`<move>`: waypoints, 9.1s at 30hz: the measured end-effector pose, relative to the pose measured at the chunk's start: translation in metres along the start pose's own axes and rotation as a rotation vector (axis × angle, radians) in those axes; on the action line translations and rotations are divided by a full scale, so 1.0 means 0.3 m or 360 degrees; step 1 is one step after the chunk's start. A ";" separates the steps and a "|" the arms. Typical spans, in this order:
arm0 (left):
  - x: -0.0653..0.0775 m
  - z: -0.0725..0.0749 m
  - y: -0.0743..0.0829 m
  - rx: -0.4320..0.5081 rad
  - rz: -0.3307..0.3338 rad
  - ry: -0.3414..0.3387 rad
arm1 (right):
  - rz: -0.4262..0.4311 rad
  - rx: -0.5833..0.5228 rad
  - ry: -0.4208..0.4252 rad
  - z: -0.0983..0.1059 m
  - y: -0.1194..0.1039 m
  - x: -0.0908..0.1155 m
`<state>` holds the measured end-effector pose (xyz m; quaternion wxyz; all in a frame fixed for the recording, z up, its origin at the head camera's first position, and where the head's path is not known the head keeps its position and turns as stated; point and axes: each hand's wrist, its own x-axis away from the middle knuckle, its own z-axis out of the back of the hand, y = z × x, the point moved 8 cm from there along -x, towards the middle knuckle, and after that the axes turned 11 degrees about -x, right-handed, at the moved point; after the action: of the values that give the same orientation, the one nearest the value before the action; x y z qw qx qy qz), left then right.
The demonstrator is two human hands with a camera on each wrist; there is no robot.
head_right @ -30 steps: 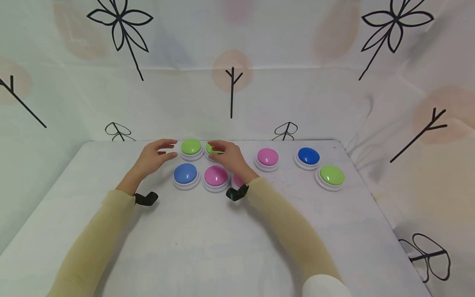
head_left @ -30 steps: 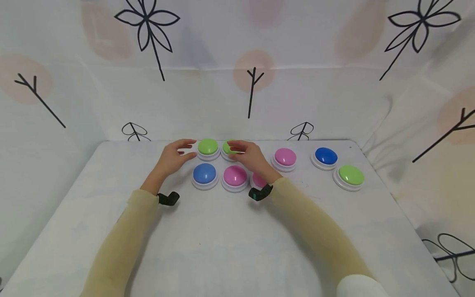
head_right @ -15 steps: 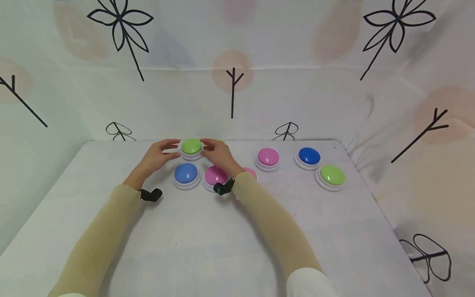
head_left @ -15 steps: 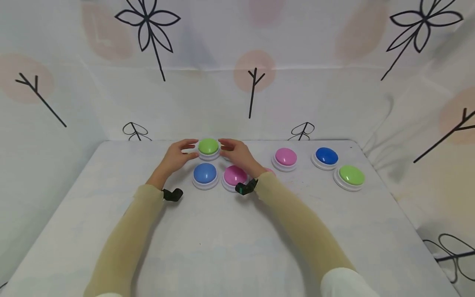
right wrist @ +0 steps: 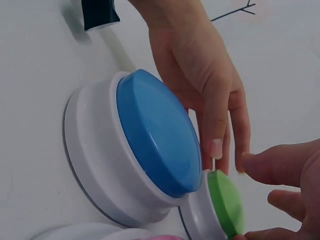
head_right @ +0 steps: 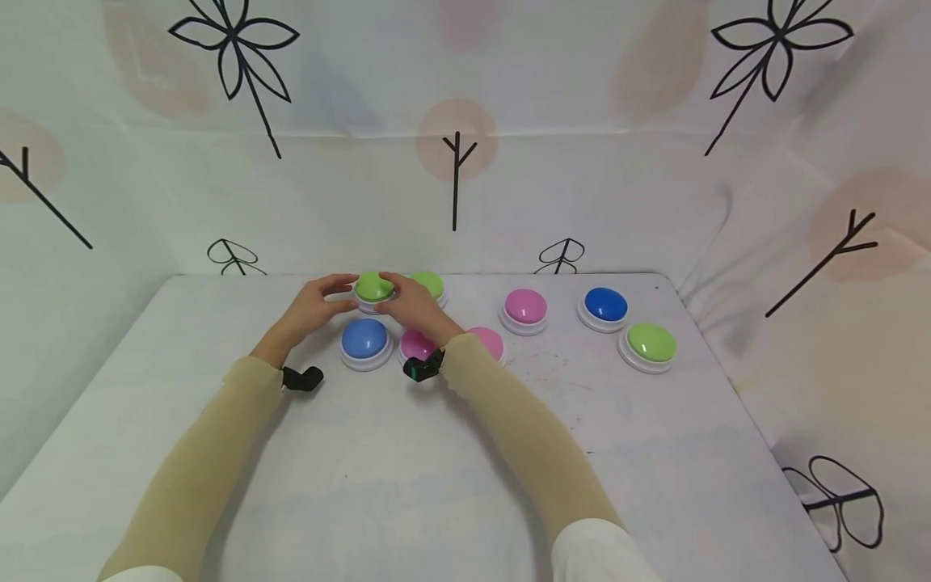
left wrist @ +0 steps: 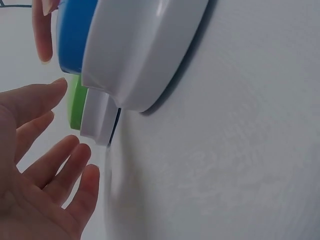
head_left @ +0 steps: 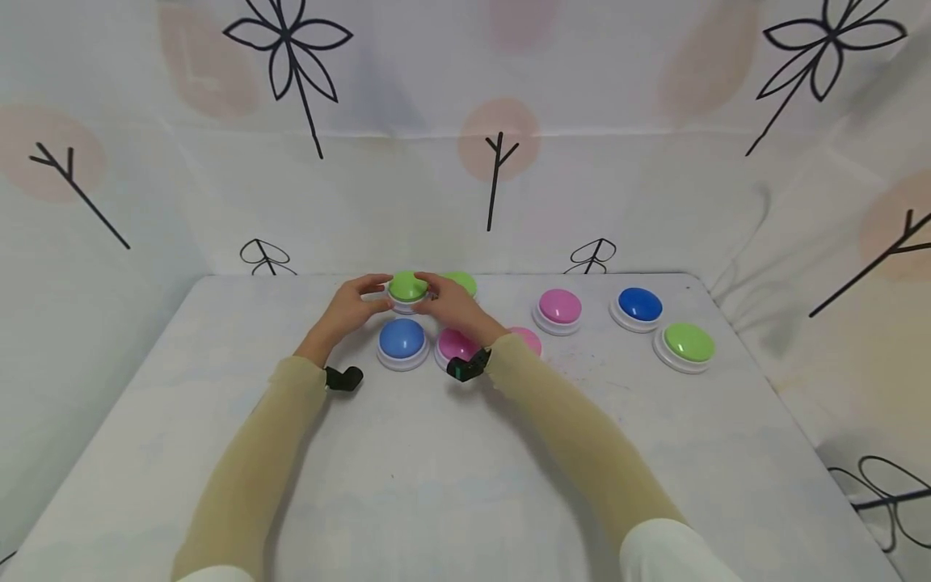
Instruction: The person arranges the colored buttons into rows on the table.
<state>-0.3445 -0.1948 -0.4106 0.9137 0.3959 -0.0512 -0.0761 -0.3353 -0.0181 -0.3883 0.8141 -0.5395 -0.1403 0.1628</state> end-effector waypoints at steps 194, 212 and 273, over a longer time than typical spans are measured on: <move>0.126 -0.794 0.741 -0.0177 -0.0568 -0.0174 | -0.0011 0.0019 0.0429 0.632 0.417 0.741; 0.125 -0.792 0.739 -0.0159 -0.0400 -0.0186 | -0.0066 0.0060 0.0370 0.631 0.417 0.690; 0.091 -0.458 0.646 0.0290 -0.0524 0.0099 | 0.0059 -0.0154 0.0504 0.622 0.244 0.606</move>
<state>-0.2776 0.0295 -0.3616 0.8504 0.4822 0.0360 -0.2072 -0.2542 0.2398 -0.3757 0.7960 -0.5994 -0.0080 0.0838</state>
